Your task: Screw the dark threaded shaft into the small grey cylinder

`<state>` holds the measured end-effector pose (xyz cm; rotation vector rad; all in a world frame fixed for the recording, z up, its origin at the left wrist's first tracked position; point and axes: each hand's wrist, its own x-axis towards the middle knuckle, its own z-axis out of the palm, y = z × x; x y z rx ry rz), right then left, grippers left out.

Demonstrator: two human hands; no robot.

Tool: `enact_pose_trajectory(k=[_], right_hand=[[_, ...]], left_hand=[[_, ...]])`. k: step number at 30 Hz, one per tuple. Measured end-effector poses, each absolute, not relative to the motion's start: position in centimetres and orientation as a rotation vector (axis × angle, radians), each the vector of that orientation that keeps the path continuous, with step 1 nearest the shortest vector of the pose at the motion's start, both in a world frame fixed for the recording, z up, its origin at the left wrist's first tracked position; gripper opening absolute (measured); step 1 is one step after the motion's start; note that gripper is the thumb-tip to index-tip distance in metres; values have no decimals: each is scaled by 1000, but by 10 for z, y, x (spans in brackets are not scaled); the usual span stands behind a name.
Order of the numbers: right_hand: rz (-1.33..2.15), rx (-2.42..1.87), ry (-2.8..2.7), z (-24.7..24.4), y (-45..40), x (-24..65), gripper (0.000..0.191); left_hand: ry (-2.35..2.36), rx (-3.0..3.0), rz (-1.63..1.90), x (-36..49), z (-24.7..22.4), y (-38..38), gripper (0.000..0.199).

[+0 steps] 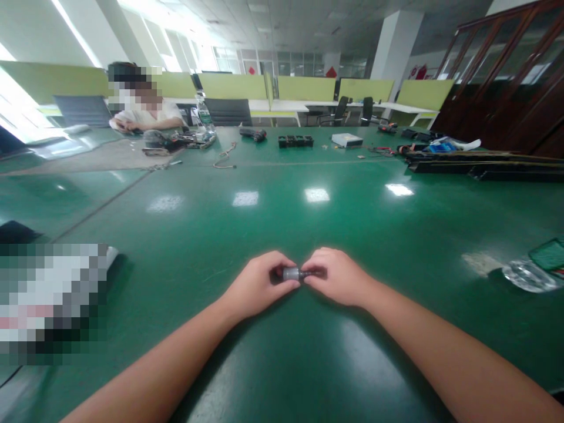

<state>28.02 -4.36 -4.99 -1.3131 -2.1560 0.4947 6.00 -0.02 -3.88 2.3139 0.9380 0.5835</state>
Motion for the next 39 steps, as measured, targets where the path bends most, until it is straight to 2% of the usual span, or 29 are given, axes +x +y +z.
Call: enact_pose_trajectory(k=[39], right_hand=[[528, -1353, -2162, -43, -47, 288, 11]], left_hand=[[953, 2325, 574, 59, -37, -1, 21]])
